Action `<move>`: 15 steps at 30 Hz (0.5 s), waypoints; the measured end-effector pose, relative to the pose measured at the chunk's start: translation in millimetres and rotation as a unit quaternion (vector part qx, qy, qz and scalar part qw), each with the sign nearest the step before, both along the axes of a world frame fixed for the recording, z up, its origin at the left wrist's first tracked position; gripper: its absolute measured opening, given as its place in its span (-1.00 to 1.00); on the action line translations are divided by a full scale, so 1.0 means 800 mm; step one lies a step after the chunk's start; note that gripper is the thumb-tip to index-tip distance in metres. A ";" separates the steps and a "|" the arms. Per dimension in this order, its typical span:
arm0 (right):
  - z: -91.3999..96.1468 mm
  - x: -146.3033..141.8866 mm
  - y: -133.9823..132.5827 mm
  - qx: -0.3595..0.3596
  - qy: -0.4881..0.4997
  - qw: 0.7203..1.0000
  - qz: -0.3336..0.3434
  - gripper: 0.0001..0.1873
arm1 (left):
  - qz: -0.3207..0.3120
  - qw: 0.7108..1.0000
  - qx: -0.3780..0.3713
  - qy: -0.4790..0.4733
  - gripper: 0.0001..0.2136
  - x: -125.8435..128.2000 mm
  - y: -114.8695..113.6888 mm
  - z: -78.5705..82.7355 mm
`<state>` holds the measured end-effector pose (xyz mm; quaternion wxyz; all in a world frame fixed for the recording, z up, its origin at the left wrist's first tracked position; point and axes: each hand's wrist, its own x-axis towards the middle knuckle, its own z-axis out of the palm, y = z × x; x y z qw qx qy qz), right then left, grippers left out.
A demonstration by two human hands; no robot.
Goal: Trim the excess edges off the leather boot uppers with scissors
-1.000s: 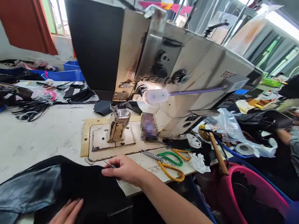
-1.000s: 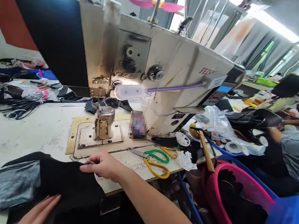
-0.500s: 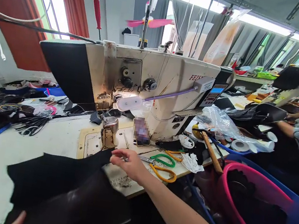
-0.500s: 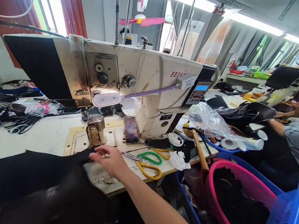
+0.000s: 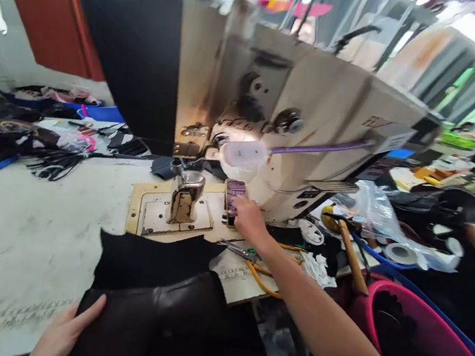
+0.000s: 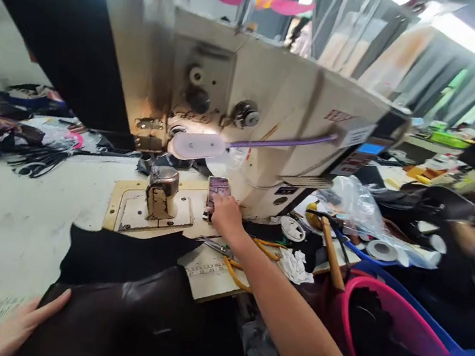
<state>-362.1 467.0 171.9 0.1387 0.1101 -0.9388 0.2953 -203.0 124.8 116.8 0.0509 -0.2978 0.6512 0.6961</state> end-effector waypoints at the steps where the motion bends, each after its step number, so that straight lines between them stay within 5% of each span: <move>1: 0.009 0.014 -0.021 -0.009 0.002 1.000 0.008 -0.52 | 0.011 1.000 0.027 -0.011 -0.76 -0.001 0.009 0.002; 4: 0.020 0.092 -0.093 -0.054 -0.017 0.994 0.088 -0.49 | 0.039 0.994 0.092 -0.037 -0.65 0.000 0.022 -0.001; 7: -0.008 0.171 -0.157 -0.166 -0.128 0.947 0.244 -0.39 | 0.022 0.993 0.110 -0.033 -0.55 0.010 0.019 -0.011; 10: -0.059 0.192 -0.188 -0.125 -0.171 0.963 0.165 -0.39 | 0.041 0.996 -0.050 0.056 -0.48 0.026 0.013 -0.016; 11: -0.073 0.188 -0.191 -0.104 -0.170 0.968 0.155 -0.45 | 0.062 0.980 -0.157 0.102 -0.47 0.032 0.012 -0.016; 13: -0.089 0.171 -0.188 -0.076 -0.163 0.970 0.162 -0.54 | 0.063 0.897 -0.381 0.217 -0.52 0.038 0.009 -0.012; 15: -0.087 0.155 -0.183 -0.067 -0.162 0.968 0.182 -0.61 | -0.058 0.789 -0.515 0.331 -0.63 0.037 0.007 -0.007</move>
